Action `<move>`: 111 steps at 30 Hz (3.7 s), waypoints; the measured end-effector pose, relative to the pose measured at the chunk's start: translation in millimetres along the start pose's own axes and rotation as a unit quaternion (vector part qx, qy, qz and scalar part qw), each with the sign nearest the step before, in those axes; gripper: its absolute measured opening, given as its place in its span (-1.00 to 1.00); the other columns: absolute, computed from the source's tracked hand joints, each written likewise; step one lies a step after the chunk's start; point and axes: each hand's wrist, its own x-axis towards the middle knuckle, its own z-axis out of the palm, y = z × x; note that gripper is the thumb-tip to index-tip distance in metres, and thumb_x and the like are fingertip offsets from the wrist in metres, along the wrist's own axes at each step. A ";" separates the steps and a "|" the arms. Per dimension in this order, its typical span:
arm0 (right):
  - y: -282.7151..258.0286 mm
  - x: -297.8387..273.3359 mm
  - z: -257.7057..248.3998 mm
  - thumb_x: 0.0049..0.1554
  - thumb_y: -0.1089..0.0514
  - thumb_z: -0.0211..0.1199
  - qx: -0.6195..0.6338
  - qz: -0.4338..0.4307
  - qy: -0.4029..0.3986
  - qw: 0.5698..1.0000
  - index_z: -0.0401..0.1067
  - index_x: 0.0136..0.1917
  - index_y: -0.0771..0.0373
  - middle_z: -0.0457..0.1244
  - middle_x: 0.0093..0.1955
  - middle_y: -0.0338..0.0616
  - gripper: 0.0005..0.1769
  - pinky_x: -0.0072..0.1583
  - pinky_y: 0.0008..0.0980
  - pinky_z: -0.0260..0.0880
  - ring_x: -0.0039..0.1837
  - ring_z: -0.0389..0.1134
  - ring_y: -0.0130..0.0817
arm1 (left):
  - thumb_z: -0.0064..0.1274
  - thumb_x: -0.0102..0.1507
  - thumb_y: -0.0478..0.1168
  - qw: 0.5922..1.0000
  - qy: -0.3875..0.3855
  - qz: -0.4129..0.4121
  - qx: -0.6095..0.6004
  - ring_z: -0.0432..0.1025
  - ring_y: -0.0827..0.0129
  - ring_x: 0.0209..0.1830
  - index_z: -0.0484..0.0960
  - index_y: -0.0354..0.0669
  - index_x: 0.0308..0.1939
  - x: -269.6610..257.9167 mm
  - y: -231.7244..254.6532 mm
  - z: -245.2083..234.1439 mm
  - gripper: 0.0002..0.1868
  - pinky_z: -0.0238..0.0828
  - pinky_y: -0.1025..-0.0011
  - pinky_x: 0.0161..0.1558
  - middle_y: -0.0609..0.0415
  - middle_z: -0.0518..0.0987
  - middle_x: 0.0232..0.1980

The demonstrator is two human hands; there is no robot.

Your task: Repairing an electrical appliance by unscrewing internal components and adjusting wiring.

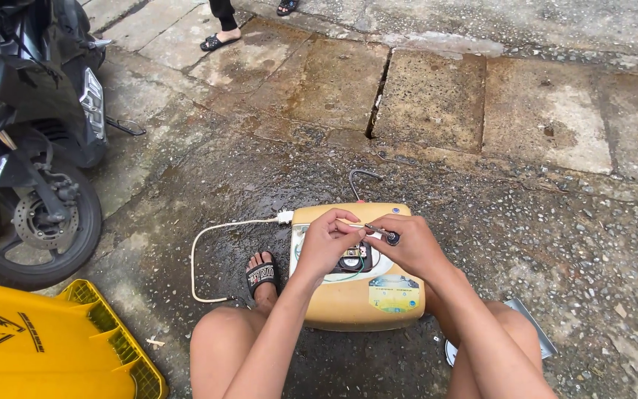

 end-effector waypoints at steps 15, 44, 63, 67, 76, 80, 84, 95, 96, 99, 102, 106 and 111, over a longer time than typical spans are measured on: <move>11.9 -0.2 -5.0 0.01 0.34 0.37 -0.038 -0.047 -0.026 0.998 0.61 -0.06 0.24 0.48 -0.06 -0.06 -0.81 -0.01 -0.20 0.49 -0.04 0.51 -0.02 | 0.41 0.07 -0.31 0.993 0.053 -0.043 -0.096 0.60 0.38 -0.20 0.50 -0.28 -0.03 -6.6 -13.9 18.2 -0.52 0.59 0.47 -0.09 -0.07 0.64 -0.20; 44.6 11.2 1.6 -0.01 0.25 0.41 -0.084 -0.015 -0.034 0.996 0.64 -0.08 0.16 0.46 -0.15 -0.17 -0.82 -0.15 -0.29 0.41 -0.24 0.44 -0.17 | 0.41 0.11 -0.20 0.992 0.085 -0.062 -0.068 0.55 0.49 -0.21 0.58 -0.22 0.00 3.6 -30.3 24.2 -0.55 0.57 0.52 -0.10 -0.05 0.69 -0.12; 122.1 21.7 29.1 -0.04 0.11 0.39 -0.209 0.063 -0.113 0.969 0.63 -0.09 0.09 0.46 -0.15 -0.22 -0.80 -0.07 -0.09 0.47 -0.13 0.47 0.01 | 0.13 0.25 -0.14 0.922 0.056 -0.128 0.361 0.62 0.11 -0.02 0.68 -0.02 -0.02 19.8 -167.5 41.2 -0.76 0.54 0.05 0.05 0.22 0.76 -0.17; 137.2 21.8 46.1 -0.02 0.12 0.39 -0.215 0.093 -0.136 0.962 0.64 -0.07 0.09 0.47 -0.13 -0.20 -0.79 -0.01 0.00 0.47 -0.07 0.47 0.08 | 0.12 0.24 -0.10 0.915 0.065 -0.126 0.379 0.62 0.14 -0.06 0.74 0.05 -0.09 33.1 -200.6 41.6 -0.79 0.56 0.09 0.03 0.28 0.76 -0.22; 159.1 17.5 78.8 0.00 0.02 0.39 -0.277 0.130 -0.178 0.935 0.64 -0.04 -0.05 0.46 -0.08 -0.27 -0.78 0.07 0.00 0.50 0.00 0.49 -0.01 | 0.08 0.18 0.01 0.902 0.079 -0.179 0.384 0.61 -0.06 -0.13 0.69 0.11 -0.40 42.4 -199.9 41.4 -0.82 0.58 0.02 -0.04 0.18 0.69 -0.36; 150.2 18.6 80.1 0.02 0.03 0.38 -0.296 0.131 -0.192 0.926 0.65 -0.02 -0.04 0.45 -0.06 -0.24 -0.78 0.08 0.05 0.51 0.01 0.49 0.04 | 0.08 0.16 0.05 0.896 0.050 -0.206 0.390 0.60 -0.11 -0.06 0.71 0.17 -0.43 46.5 -194.7 38.4 -0.82 0.57 0.05 -0.02 0.06 0.69 -0.32; 155.7 21.0 88.5 0.03 0.02 0.38 -0.326 0.130 -0.202 0.914 0.65 -0.02 -0.09 0.44 -0.07 -0.29 -0.79 0.08 0.03 0.52 0.00 0.49 0.00 | 0.05 0.15 0.02 0.896 0.038 -0.225 0.382 0.59 -0.15 0.00 0.73 0.19 -0.40 44.8 -179.8 37.4 -0.82 0.56 0.07 0.03 -0.01 0.70 -0.27; 164.9 21.7 96.3 0.04 0.02 0.37 -0.351 0.123 -0.210 0.904 0.65 -0.07 -0.12 0.43 -0.09 -0.27 -0.84 0.05 0.04 0.54 -0.03 0.49 0.04 | 0.05 0.16 0.00 0.895 0.044 -0.232 0.379 0.59 -0.19 0.01 0.73 0.13 -0.39 41.6 -171.4 39.9 -0.82 0.55 0.06 0.06 -0.11 0.70 -0.24; 165.4 21.1 97.0 0.04 0.01 0.37 -0.355 0.122 -0.212 0.902 0.65 -0.07 -0.12 0.43 -0.09 -0.27 -0.84 0.05 0.04 0.54 -0.03 0.49 0.04 | 0.05 0.17 0.00 0.894 0.045 -0.231 0.382 0.59 -0.19 0.00 0.73 0.13 -0.39 41.1 -172.0 40.2 -0.81 0.55 0.06 0.06 -0.12 0.70 -0.23; 166.9 20.3 98.4 0.05 0.01 0.36 -0.361 0.117 -0.214 0.900 0.64 -0.08 -0.12 0.42 -0.10 -0.25 -0.86 0.05 0.05 0.53 -0.04 0.49 0.06 | 0.06 0.17 0.00 0.894 0.046 -0.231 0.381 0.59 -0.19 0.00 0.72 0.11 -0.38 40.8 -175.0 40.9 -0.81 0.55 0.04 0.06 -0.12 0.70 -0.24; 153.3 22.8 97.9 0.07 0.03 0.34 -0.359 0.121 -0.221 0.899 0.65 -0.07 -0.09 0.43 -0.08 -0.23 -0.85 0.06 0.04 0.53 -0.03 0.49 0.08 | 0.08 0.17 0.01 0.897 0.047 -0.222 0.379 0.59 -0.21 0.00 0.72 0.09 -0.37 38.7 -171.3 39.2 -0.80 0.54 0.02 0.06 -0.14 0.69 -0.23; 156.5 23.9 101.1 0.07 0.02 0.34 -0.379 0.114 -0.224 0.891 0.65 -0.07 -0.09 0.43 -0.09 -0.25 -0.85 0.04 0.02 0.54 -0.04 0.49 0.04 | 0.09 0.19 0.03 0.897 0.046 -0.224 0.378 0.59 -0.21 0.00 0.73 0.11 -0.36 39.6 -173.7 38.9 -0.80 0.54 0.03 0.05 -0.14 0.70 -0.23; 158.3 24.3 101.3 0.06 0.03 0.34 -0.387 0.113 -0.228 0.886 0.65 -0.07 -0.09 0.42 -0.10 -0.25 -0.85 0.02 0.01 0.55 -0.05 0.49 0.03 | 0.10 0.19 0.07 0.897 0.053 -0.232 0.372 0.59 -0.22 -0.01 0.74 0.12 -0.35 40.7 -175.0 39.3 -0.78 0.55 0.03 0.05 -0.12 0.70 -0.22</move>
